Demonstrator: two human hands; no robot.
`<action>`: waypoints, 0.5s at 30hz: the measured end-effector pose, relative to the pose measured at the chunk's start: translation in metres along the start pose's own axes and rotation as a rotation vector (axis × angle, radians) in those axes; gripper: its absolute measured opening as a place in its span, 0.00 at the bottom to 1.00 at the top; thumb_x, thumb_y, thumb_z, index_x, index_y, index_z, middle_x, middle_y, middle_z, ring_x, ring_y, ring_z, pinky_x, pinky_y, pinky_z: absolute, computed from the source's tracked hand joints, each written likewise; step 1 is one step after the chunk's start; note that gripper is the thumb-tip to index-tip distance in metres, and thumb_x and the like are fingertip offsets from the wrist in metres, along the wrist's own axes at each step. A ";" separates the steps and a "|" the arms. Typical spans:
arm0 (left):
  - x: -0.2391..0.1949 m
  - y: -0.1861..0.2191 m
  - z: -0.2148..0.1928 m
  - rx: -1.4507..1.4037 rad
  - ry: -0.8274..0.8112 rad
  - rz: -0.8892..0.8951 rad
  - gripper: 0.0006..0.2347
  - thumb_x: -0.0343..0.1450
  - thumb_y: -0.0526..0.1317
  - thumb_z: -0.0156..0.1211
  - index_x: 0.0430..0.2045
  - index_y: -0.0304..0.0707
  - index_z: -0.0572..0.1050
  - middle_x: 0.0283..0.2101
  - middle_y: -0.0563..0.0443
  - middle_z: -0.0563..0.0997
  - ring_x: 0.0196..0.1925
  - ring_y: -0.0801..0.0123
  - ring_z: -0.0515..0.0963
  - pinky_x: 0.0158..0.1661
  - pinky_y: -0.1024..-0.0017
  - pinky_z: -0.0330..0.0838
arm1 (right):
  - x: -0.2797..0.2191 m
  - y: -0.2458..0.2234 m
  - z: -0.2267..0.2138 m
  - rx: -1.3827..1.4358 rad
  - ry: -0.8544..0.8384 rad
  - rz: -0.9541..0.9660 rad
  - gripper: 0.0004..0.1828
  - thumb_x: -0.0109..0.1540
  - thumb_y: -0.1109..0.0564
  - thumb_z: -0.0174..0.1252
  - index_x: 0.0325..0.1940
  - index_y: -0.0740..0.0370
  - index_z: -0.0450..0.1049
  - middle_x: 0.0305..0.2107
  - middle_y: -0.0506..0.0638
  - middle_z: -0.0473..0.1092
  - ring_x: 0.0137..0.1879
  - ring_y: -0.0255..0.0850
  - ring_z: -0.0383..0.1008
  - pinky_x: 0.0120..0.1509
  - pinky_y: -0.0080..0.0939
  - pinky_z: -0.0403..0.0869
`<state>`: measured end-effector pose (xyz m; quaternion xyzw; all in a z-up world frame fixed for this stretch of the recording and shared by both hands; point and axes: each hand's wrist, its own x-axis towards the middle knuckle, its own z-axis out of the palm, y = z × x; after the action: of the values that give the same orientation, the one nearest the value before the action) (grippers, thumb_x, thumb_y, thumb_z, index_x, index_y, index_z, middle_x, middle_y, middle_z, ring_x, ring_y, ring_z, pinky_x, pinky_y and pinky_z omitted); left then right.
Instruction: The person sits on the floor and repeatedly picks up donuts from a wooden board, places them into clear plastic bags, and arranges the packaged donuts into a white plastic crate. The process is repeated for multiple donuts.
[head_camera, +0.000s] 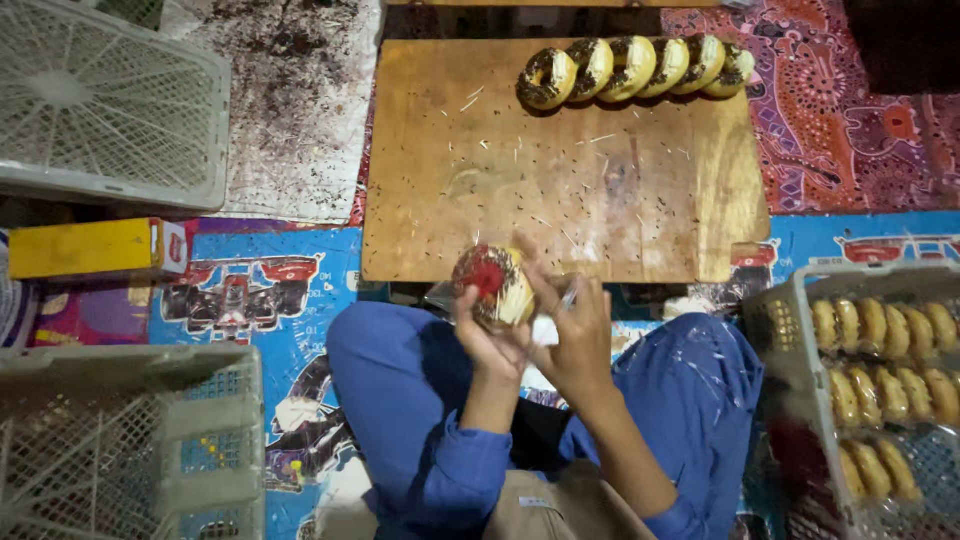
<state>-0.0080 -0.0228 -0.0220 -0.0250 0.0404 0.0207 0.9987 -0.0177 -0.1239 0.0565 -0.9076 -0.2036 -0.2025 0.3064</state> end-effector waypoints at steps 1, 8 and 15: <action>-0.004 -0.004 0.006 -0.033 0.006 -0.067 0.33 0.72 0.45 0.56 0.73 0.34 0.56 0.73 0.29 0.62 0.69 0.45 0.70 0.67 0.55 0.68 | -0.004 0.002 0.000 -0.086 0.035 0.000 0.45 0.47 0.41 0.75 0.67 0.52 0.72 0.43 0.58 0.69 0.50 0.54 0.67 0.53 0.53 0.65; -0.015 0.003 0.027 -0.191 -0.086 -0.256 0.29 0.70 0.37 0.53 0.66 0.22 0.57 0.67 0.32 0.64 0.63 0.49 0.76 0.50 0.63 0.77 | -0.034 0.018 -0.013 0.091 0.424 -0.189 0.31 0.60 0.46 0.76 0.61 0.53 0.70 0.49 0.55 0.63 0.57 0.48 0.65 0.59 0.47 0.67; -0.043 -0.009 0.015 1.150 0.090 0.322 0.20 0.74 0.39 0.59 0.58 0.29 0.67 0.58 0.41 0.75 0.61 0.61 0.74 0.59 0.66 0.67 | -0.036 0.031 -0.057 0.186 -0.093 -0.335 0.11 0.58 0.60 0.67 0.45 0.57 0.81 0.39 0.48 0.75 0.45 0.41 0.77 0.47 0.44 0.72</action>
<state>-0.0496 -0.0324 -0.0036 0.5251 0.0908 0.1456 0.8336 -0.0464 -0.1919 0.0660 -0.8370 -0.3838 -0.1888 0.3412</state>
